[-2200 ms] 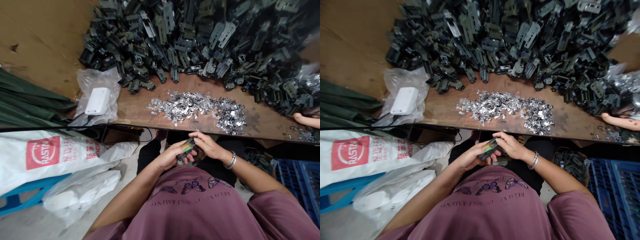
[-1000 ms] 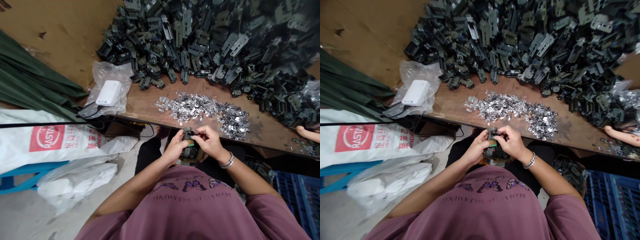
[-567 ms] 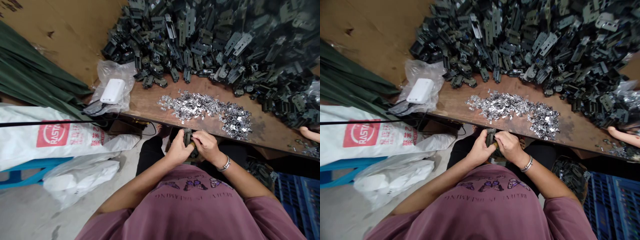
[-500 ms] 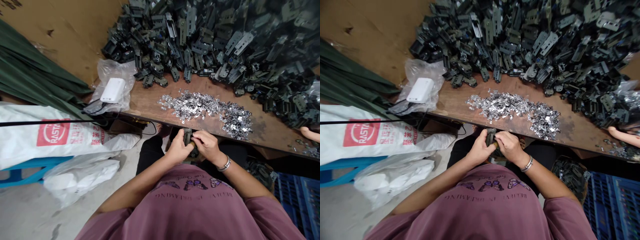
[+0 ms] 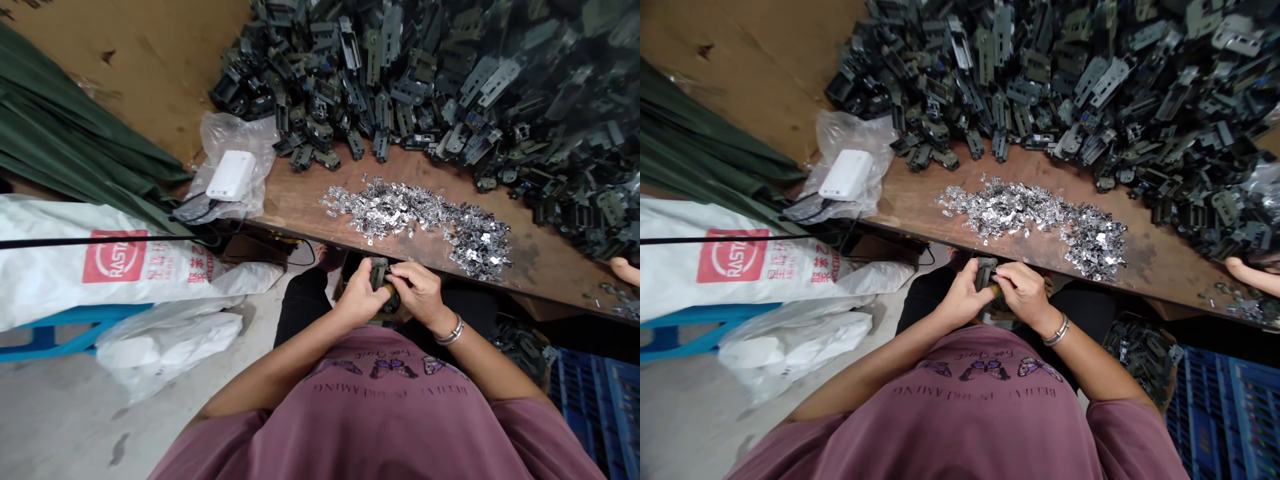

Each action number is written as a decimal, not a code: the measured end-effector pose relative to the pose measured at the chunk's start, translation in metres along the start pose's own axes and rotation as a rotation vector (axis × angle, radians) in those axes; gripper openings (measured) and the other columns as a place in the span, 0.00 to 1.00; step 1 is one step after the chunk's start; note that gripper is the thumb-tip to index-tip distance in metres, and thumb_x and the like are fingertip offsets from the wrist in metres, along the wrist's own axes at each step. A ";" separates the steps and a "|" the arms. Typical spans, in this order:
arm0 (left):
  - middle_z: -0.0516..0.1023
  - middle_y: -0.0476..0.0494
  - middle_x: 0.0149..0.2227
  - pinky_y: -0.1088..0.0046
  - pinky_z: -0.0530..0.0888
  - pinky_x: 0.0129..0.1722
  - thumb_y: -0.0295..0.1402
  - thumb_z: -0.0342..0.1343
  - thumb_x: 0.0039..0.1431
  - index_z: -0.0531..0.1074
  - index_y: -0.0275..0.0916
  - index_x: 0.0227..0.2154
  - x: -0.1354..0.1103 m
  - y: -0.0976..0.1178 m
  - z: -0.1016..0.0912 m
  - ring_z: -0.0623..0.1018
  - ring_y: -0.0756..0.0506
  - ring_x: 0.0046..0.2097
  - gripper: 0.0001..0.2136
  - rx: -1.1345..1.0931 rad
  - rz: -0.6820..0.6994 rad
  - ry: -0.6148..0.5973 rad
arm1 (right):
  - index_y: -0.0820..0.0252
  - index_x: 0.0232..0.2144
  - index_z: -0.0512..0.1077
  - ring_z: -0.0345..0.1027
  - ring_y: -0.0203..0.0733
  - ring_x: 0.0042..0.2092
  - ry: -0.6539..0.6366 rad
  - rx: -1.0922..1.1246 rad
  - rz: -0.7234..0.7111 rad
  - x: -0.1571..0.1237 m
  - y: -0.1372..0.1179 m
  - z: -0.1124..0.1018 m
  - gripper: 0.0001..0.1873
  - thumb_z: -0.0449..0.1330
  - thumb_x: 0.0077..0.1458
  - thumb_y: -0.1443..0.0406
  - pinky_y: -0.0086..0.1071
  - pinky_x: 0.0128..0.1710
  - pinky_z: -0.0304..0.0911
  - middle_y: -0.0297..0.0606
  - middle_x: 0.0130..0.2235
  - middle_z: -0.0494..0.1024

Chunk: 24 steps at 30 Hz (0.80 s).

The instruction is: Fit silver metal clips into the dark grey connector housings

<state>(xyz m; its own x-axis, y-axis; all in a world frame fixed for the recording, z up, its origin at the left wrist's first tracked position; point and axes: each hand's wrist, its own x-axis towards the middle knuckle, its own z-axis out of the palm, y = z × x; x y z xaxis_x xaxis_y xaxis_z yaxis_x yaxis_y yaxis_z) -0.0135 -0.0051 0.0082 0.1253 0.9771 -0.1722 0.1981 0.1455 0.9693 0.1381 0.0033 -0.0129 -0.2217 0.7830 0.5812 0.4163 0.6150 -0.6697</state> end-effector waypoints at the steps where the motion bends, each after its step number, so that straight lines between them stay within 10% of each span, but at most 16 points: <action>1: 0.68 0.52 0.30 0.72 0.69 0.35 0.27 0.57 0.46 0.62 0.40 0.33 0.000 -0.001 0.000 0.70 0.49 0.33 0.11 -0.013 -0.003 -0.005 | 0.57 0.35 0.76 0.75 0.40 0.35 0.005 0.011 0.003 0.000 -0.001 0.000 0.05 0.60 0.59 0.70 0.34 0.36 0.73 0.39 0.33 0.80; 18: 0.67 0.49 0.30 0.66 0.69 0.33 0.29 0.56 0.49 0.57 0.42 0.33 -0.014 0.000 -0.001 0.72 0.44 0.33 0.12 0.593 0.027 -0.030 | 0.59 0.44 0.75 0.76 0.41 0.42 -0.138 -0.085 -0.162 -0.014 0.001 -0.002 0.12 0.54 0.63 0.72 0.34 0.39 0.76 0.45 0.40 0.80; 24: 0.69 0.45 0.34 0.67 0.69 0.35 0.40 0.58 0.55 0.65 0.39 0.35 -0.012 0.003 -0.014 0.71 0.45 0.36 0.12 0.489 0.405 0.044 | 0.55 0.48 0.75 0.77 0.43 0.44 -0.037 0.102 0.142 -0.012 -0.004 -0.020 0.13 0.59 0.61 0.67 0.36 0.42 0.76 0.43 0.47 0.80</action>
<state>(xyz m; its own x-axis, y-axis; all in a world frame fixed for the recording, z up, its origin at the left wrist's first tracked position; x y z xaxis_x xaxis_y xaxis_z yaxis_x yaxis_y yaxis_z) -0.0280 -0.0147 0.0159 0.2450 0.9468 0.2087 0.5655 -0.3144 0.7625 0.1567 -0.0108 -0.0083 -0.1997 0.8646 0.4610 0.3546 0.5024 -0.7886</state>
